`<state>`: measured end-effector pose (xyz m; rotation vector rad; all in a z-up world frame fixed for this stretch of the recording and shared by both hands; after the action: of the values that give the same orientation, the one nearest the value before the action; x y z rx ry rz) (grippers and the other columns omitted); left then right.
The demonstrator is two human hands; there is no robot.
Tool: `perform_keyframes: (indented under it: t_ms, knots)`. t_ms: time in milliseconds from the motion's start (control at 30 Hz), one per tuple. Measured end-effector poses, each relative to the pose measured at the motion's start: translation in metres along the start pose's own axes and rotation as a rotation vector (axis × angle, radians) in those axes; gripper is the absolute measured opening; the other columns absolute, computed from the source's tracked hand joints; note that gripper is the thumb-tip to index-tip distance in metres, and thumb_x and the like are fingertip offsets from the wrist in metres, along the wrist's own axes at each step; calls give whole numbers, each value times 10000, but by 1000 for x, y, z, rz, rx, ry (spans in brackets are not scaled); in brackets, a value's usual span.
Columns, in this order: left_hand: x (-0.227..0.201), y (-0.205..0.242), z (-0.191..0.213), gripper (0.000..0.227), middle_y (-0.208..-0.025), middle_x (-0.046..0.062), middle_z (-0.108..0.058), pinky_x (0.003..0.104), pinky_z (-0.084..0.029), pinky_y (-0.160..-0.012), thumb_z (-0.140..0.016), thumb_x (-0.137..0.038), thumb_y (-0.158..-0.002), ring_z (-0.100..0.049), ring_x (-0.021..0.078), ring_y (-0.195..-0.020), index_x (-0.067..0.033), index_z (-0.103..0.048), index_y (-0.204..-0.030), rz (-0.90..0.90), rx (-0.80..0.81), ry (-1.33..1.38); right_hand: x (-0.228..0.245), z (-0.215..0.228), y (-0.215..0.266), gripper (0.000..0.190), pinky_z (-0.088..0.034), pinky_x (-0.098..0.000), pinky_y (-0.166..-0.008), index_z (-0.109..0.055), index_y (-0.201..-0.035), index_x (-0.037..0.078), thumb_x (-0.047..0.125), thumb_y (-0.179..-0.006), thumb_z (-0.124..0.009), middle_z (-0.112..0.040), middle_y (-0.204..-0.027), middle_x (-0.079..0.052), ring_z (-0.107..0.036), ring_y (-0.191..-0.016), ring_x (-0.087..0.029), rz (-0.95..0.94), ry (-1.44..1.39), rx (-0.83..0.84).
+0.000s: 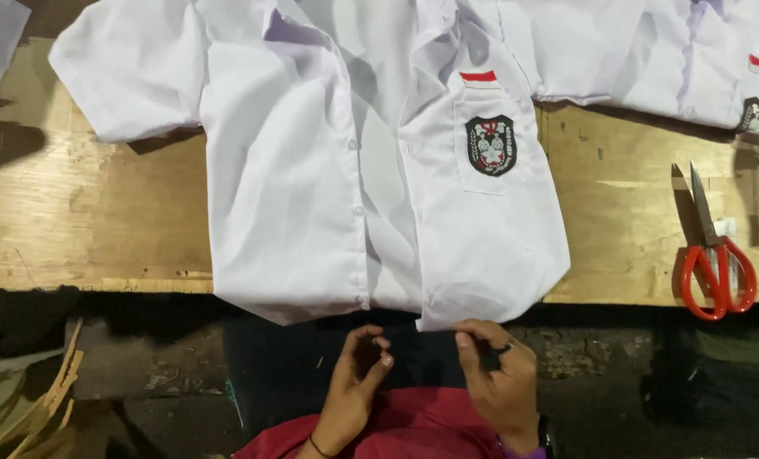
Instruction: Folding a white short-sleeved shirt and buttoning the collar on a wooden workbench
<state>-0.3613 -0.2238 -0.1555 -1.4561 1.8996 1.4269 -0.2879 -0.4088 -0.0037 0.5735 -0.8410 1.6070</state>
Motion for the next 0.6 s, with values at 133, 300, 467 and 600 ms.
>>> perform_keyframes:
  t_ms: [133, 300, 467, 600]
  knots:
    - [-15, -7, -32, 526, -1259, 74, -619, 316, -534, -1025, -768, -153, -879, -639, 175, -1121, -111, -520, -1341, -12, 126, -142, -42, -23, 28, 190, -526, -287, -730, -748, -979, 110, 278, -931, -673, -759, -866, 0, -692, -783, -129, -431, -114, 132]
    - [-25, -12, -60, 369, -1097, 48, -692, 270, -540, -958, -796, -188, -865, -662, 140, -1054, -79, -641, -1182, -42, 116, -149, -66, -34, 48, 368, -348, -315, -540, -588, -734, 125, 411, -931, -707, -438, -620, 52, -419, -580, -90, -655, -363, 148]
    - [-74, 26, -79, 169, -1040, 47, -624, 312, -453, -973, -635, -246, -990, -613, 178, -1039, -93, -665, -927, -414, 151, -405, -43, -25, 64, 431, -532, -416, -1075, -592, -1360, -5, 210, -991, -651, -677, -1320, -162, -647, -1236, -292, -380, -964, -55]
    - [-122, 57, -97, 281, -1125, 120, -661, 331, -474, -916, -524, -325, -1032, -650, 227, -1055, -90, -601, -900, -593, 179, -542, -21, -9, 73, 420, -503, -417, -1051, -568, -1346, -7, 153, -964, -637, -625, -1293, -115, -619, -1215, -266, -204, -826, 1]
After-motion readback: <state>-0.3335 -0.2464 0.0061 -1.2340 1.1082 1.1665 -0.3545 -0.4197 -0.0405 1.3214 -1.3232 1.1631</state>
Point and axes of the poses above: each hand's wrist, its own y-axis away from the middle knuckle, its own z-axis out of the back of the hand, x = y × z, the point moved 5 cm from there along -y, towards the middle knuckle
